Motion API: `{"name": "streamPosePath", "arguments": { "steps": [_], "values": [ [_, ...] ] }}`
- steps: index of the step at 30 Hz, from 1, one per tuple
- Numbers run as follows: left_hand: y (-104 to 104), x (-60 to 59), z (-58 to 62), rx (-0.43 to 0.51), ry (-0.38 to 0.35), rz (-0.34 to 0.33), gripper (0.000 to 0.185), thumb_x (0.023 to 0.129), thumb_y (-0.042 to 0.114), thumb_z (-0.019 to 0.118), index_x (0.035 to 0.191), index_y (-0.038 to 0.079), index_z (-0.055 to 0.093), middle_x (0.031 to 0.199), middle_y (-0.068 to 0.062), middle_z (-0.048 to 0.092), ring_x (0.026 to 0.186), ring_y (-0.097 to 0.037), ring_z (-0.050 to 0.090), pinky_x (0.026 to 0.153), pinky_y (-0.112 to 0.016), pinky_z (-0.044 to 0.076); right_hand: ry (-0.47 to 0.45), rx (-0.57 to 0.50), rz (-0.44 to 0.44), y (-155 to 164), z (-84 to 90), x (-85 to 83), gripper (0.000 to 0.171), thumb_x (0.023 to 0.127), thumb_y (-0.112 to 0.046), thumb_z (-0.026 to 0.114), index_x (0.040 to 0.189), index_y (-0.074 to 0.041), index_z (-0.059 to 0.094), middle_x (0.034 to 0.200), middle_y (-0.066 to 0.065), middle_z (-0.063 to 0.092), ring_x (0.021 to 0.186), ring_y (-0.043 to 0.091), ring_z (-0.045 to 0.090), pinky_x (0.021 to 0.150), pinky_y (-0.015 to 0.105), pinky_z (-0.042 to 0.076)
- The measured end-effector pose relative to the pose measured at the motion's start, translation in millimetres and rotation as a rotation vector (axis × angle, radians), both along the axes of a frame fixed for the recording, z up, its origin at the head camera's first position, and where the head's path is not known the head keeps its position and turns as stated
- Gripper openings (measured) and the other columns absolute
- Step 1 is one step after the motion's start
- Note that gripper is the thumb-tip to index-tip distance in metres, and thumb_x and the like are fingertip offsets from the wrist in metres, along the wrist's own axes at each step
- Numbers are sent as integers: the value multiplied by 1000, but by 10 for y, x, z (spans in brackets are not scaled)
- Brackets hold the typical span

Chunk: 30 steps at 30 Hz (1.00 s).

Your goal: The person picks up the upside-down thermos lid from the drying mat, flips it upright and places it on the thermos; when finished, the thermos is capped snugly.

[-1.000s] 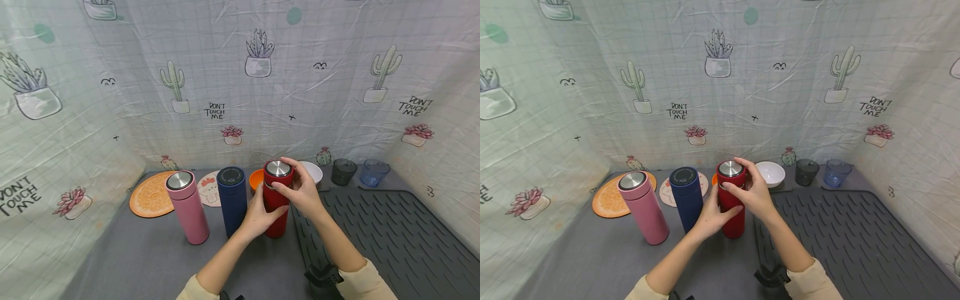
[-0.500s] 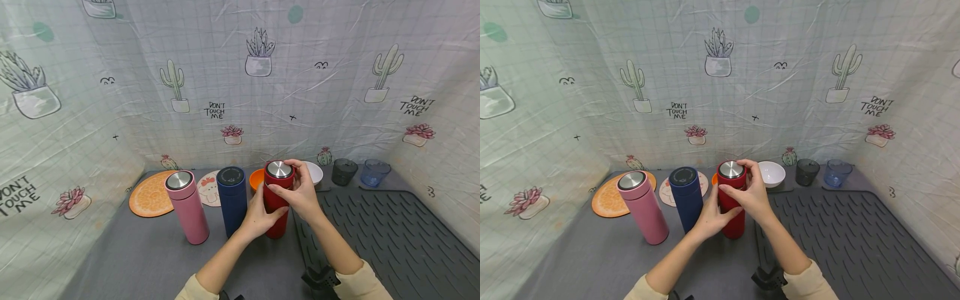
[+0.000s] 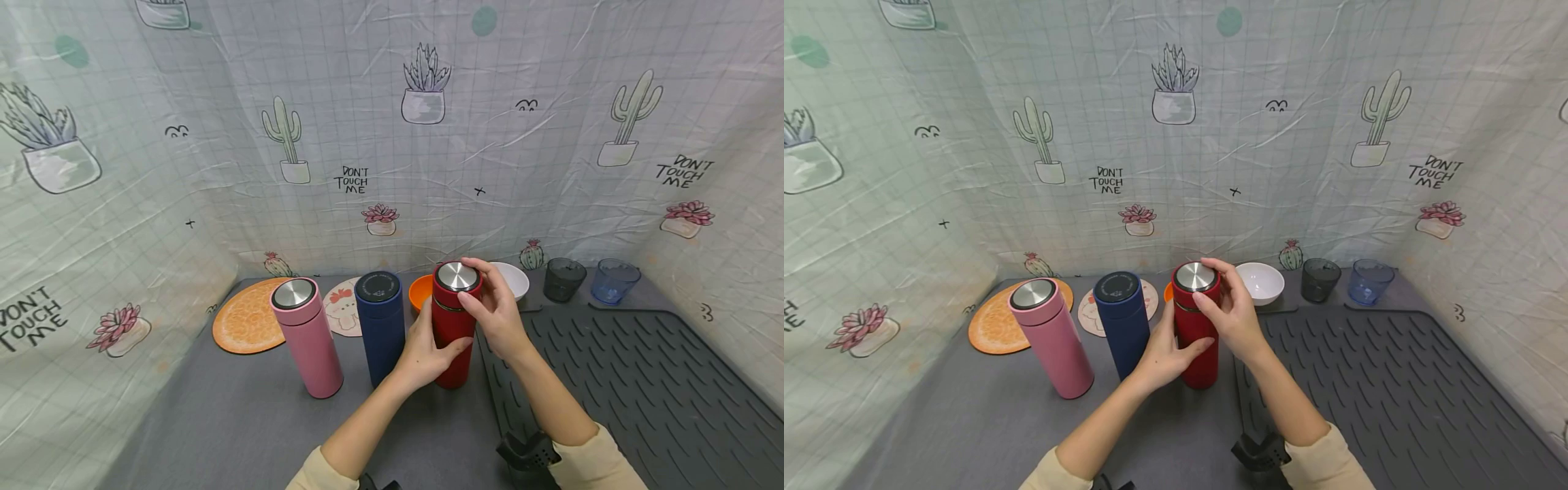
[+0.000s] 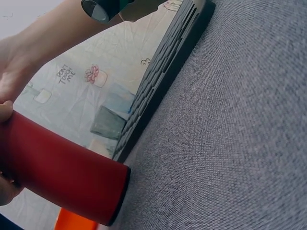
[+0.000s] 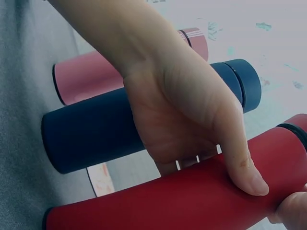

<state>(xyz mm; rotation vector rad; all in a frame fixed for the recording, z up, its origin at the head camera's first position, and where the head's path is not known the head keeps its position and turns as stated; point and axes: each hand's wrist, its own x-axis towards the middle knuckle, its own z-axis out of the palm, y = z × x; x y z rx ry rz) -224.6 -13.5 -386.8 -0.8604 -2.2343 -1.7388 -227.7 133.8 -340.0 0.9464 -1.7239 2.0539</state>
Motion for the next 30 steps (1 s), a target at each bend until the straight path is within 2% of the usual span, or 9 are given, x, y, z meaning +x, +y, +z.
{"name": "streamPosePath", "arguments": {
  "steps": [5,8,12,15,18,21,26,28,30],
  "values": [
    [3,-3,-12,-1,20,1,75,78,17,72,137,20,26,125,0,48,107,-14,52,90,-31,44,-19,-30,-36,-24,-11,-5,49,83,12,53,127,4,33,120,14,43,106,23,46,88,27,46],
    [7,-7,-24,-5,26,7,75,78,19,72,137,19,26,125,0,48,107,-14,52,90,-32,44,-45,-13,-12,-23,5,4,49,90,0,44,135,3,25,125,13,38,112,22,40,91,25,42],
    [8,-7,-25,-9,34,12,74,79,22,72,137,19,26,124,0,48,107,-14,51,90,-33,44,-80,19,54,-8,30,12,52,93,-12,34,142,-1,19,132,13,32,117,21,37,92,25,39],
    [6,-5,-23,-11,40,11,75,79,21,72,138,19,25,124,-1,48,107,-14,52,90,-33,44,-88,20,52,-5,33,14,49,93,-6,37,140,0,24,129,13,37,112,21,44,90,26,43],
    [9,-7,-23,-11,34,9,75,79,21,72,138,20,25,124,0,48,107,-14,52,90,-32,44,-98,-3,11,-22,33,23,50,89,3,45,135,2,27,123,13,41,106,20,48,87,27,46],
    [11,-5,-25,-14,25,12,76,78,20,72,138,21,25,124,0,48,107,-14,52,90,-32,44,-117,11,-37,-41,38,33,53,86,5,51,133,2,26,122,12,41,104,19,49,86,27,47],
    [9,-2,-28,-19,35,19,75,79,20,72,138,19,25,124,-1,48,107,-14,51,91,-33,43,-140,48,32,-31,69,58,52,91,-8,32,141,-1,19,131,13,33,114,20,41,91,25,41],
    [10,-4,-27,-22,38,20,76,79,21,72,138,18,25,125,-1,48,108,-15,50,91,-34,43,-145,46,69,-19,76,59,55,89,-10,29,142,0,18,132,14,32,115,21,39,91,25,40],
    [10,-7,-25,-25,38,18,76,79,21,72,138,19,24,125,-1,48,109,-15,50,92,-34,43,-134,43,68,-12,72,52,53,89,-8,31,140,1,20,130,15,35,113,21,42,90,26,41]
  ]
}}
